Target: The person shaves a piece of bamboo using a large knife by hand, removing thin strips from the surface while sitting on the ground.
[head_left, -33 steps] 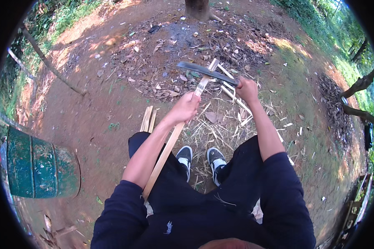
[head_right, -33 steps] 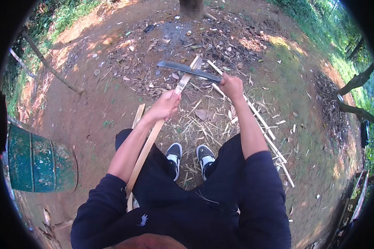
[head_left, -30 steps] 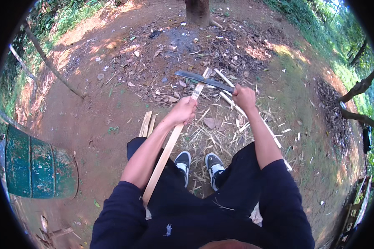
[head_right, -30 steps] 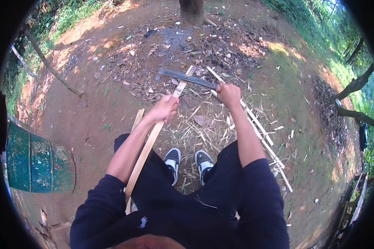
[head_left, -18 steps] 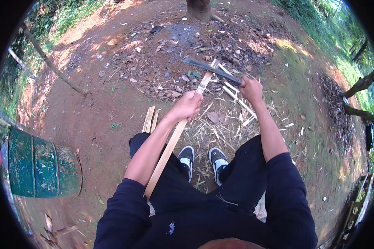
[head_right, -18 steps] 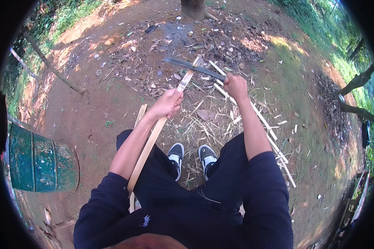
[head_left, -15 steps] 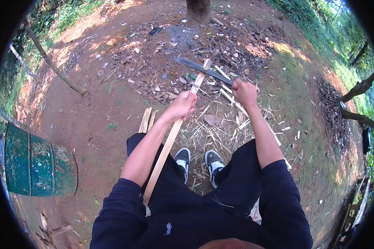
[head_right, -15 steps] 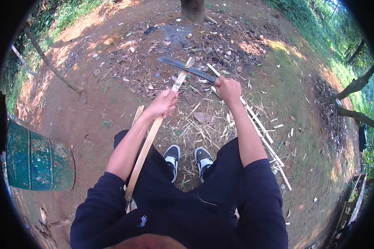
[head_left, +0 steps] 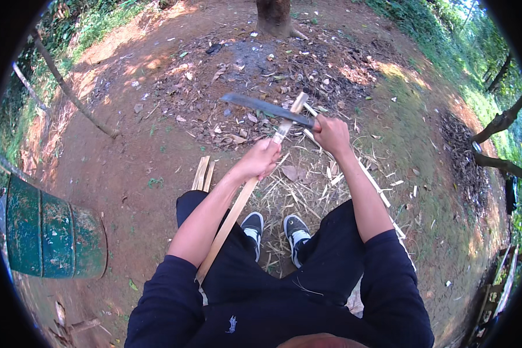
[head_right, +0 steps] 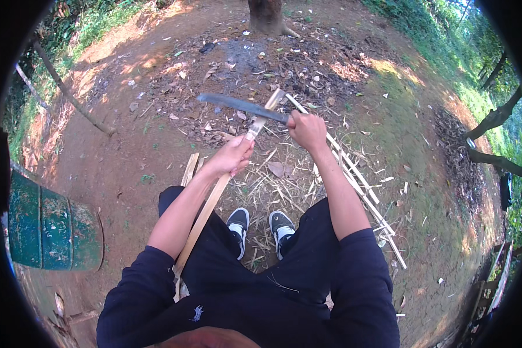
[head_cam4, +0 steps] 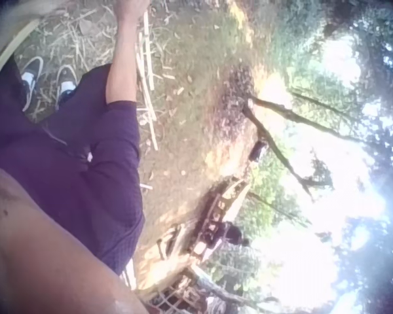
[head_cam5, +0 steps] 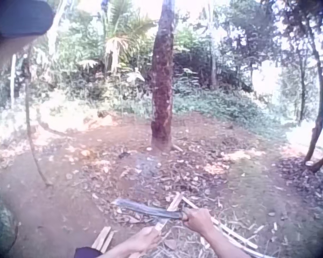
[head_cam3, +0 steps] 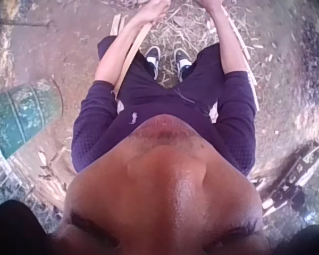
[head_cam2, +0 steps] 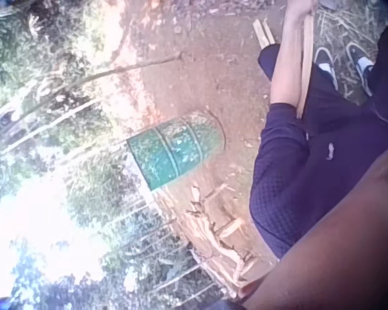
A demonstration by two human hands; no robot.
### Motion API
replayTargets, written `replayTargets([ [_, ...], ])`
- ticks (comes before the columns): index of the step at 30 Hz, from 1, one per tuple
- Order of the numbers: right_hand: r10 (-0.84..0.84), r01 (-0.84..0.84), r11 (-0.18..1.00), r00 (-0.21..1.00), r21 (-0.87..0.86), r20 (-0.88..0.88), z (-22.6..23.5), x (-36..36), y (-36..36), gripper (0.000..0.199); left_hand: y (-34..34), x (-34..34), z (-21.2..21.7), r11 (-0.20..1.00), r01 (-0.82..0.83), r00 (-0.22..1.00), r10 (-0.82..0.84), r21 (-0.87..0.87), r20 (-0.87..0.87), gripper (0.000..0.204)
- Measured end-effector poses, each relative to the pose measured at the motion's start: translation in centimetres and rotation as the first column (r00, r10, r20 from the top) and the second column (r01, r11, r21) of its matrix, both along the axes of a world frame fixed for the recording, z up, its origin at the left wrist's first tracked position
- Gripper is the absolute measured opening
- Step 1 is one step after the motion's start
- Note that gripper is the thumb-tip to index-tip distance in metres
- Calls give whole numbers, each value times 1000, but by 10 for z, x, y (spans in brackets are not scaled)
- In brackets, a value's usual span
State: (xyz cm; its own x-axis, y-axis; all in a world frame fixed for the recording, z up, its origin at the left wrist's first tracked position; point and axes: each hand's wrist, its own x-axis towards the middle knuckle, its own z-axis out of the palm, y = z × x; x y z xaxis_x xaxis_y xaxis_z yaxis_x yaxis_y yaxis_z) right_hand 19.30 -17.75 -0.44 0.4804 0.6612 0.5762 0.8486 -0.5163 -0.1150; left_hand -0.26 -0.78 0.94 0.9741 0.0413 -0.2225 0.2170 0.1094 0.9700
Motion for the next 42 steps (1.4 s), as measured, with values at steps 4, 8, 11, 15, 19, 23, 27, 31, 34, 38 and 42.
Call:
replayTargets([
  [4,-123,127,986,992,107,-42,-23,53,-39,9,-10,-2,-1,996,8,1000,-9,86,19,28],
  [8,-319,308,942,945,-136,-67,-14,25,-10,21,10,19,-10,990,-48,998,41,-130,-57,26],
  [11,-167,167,986,984,-2,-58,-5,14,0,16,10,8,1,1000,-13,1000,13,-22,-17,28],
  [15,22,-17,985,999,169,-28,-22,46,-23,7,-4,-18,10,998,70,998,-70,6,7,29],
  [19,-731,884,467,410,39,-546,-115,119,-92,20,-5,-16,18,989,89,994,-80,-116,80,27],
  [23,208,919,357,94,165,-974,-107,133,-84,19,14,-7,2,985,-36,999,42,-167,32,28],
  [27,353,806,509,124,302,-927,-73,105,-64,19,11,-2,9,984,31,996,-16,-174,85,30],
  [31,-257,619,707,676,343,-691,-27,59,-52,19,7,2,6,980,0,998,13,-200,63,33],
  [34,-126,370,831,853,416,-506,18,24,-50,22,0,7,7,996,-25,999,29,-87,37,33],
  [38,-20,69,958,984,277,-176,17,3,-38,16,-7,9,4,1000,-14,998,13,12,58,38],
  [42,11,-10,998,1000,60,-18,13,-10,-16,12,-9,0,10,999,-10,998,7,47,62,37],
])
